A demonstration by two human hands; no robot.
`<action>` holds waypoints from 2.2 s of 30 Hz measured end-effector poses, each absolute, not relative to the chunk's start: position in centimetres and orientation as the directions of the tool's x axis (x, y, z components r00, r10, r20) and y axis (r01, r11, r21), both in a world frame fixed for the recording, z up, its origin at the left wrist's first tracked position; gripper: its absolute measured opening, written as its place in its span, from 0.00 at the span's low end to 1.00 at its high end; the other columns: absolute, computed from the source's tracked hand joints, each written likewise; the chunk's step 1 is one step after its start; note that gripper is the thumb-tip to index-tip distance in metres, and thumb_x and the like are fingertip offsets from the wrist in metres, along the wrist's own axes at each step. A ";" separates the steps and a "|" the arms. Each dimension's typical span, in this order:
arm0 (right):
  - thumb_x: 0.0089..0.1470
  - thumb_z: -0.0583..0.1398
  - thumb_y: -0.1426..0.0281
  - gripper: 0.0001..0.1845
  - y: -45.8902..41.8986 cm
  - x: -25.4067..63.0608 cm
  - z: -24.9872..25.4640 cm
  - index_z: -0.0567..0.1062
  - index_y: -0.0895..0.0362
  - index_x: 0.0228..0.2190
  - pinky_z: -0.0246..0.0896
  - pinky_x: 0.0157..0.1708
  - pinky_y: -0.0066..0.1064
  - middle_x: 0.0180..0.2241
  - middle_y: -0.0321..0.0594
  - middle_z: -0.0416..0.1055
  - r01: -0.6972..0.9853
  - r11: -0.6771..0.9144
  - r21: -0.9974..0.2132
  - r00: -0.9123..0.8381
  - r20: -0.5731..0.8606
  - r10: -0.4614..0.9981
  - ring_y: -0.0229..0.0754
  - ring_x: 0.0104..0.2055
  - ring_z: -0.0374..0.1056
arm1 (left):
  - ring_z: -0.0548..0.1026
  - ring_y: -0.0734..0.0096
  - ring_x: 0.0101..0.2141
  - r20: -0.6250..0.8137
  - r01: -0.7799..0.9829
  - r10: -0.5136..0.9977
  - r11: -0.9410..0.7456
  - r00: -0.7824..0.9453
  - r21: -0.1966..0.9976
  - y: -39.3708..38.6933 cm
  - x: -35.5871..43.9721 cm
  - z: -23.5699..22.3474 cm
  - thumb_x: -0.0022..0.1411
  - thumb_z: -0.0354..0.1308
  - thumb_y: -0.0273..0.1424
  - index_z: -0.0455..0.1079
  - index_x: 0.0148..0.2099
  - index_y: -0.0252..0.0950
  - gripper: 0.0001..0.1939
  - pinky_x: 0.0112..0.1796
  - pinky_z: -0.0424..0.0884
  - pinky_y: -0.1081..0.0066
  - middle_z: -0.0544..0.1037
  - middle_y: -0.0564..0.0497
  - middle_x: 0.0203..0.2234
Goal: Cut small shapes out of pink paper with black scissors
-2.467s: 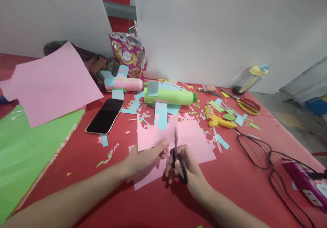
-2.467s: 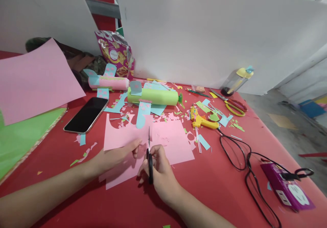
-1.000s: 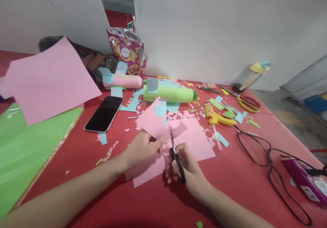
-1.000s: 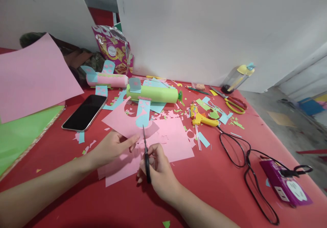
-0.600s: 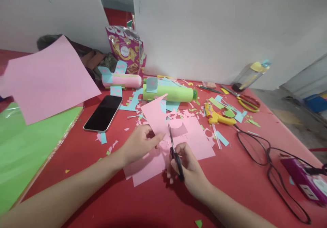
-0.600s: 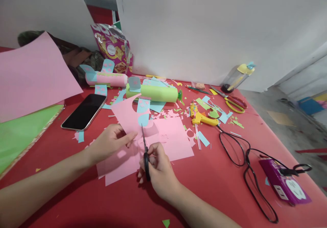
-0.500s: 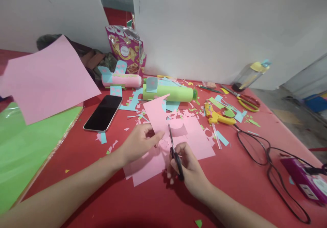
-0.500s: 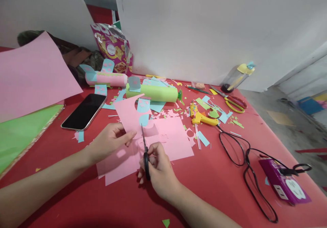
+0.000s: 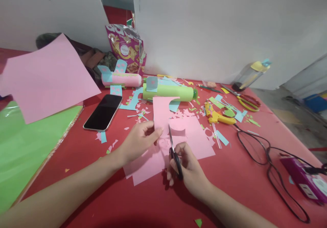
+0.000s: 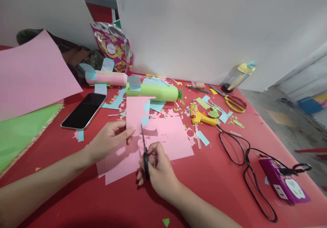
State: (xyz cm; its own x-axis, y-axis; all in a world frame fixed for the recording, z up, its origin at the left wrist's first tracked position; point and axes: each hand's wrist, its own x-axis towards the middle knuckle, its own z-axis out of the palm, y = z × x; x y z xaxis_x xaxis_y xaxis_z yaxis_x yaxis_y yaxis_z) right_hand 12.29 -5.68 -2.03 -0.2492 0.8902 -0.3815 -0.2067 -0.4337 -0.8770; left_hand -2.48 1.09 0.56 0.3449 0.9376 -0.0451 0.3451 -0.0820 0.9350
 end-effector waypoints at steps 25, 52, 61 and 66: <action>0.46 0.57 0.61 0.17 -5.8 12.4 -2.0 0.52 0.52 0.27 0.58 0.13 0.23 0.12 0.22 0.61 -0.213 -0.387 -0.897 -0.259 -0.330 0.908 0.32 0.13 0.61 | 0.60 0.81 0.17 -0.072 0.389 0.898 -0.115 0.435 0.914 1.0 -2.4 1.0 0.55 0.47 0.32 0.57 0.19 0.34 0.14 0.20 0.57 0.78 0.62 0.58 0.14; 0.44 0.59 0.60 0.20 -5.8 12.2 -2.4 0.51 0.53 0.24 0.58 0.13 0.23 0.11 0.23 0.64 -0.242 -0.420 -0.874 -0.275 -0.354 0.894 0.31 0.11 0.61 | 0.62 0.80 0.18 -0.009 0.364 0.919 -0.147 0.395 0.920 1.1 -2.4 0.5 0.57 0.46 0.33 0.57 0.18 0.34 0.16 0.22 0.59 0.78 0.63 0.57 0.15; 0.42 0.60 0.56 0.22 -5.8 12.4 -2.1 0.52 0.52 0.25 0.61 0.17 0.27 0.16 0.24 0.63 -0.289 -0.363 -0.886 -0.308 -0.273 0.911 0.32 0.16 0.63 | 0.61 0.80 0.18 -0.041 0.413 0.882 -0.179 0.470 0.893 0.9 -2.3 0.3 0.55 0.45 0.32 0.55 0.18 0.34 0.15 0.20 0.58 0.78 0.60 0.58 0.14; 0.44 0.59 0.58 0.19 -5.7 12.4 -2.0 0.52 0.53 0.25 0.57 0.14 0.24 0.14 0.24 0.63 -0.242 -0.368 -0.898 -0.281 -0.298 0.912 0.32 0.14 0.61 | 0.61 0.80 0.17 -0.042 0.445 0.886 -0.191 0.462 0.875 1.0 -2.3 0.5 0.55 0.45 0.32 0.55 0.18 0.34 0.15 0.20 0.57 0.78 0.61 0.58 0.14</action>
State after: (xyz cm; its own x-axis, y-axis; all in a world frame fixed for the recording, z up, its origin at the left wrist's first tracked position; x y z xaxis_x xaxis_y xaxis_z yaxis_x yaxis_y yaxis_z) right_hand 12.40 -5.72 -2.05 -0.2812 0.9121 -0.2984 -0.2417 -0.3682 -0.8978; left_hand -2.32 0.97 0.46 0.4623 0.8858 -0.0420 0.4445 -0.1905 0.8753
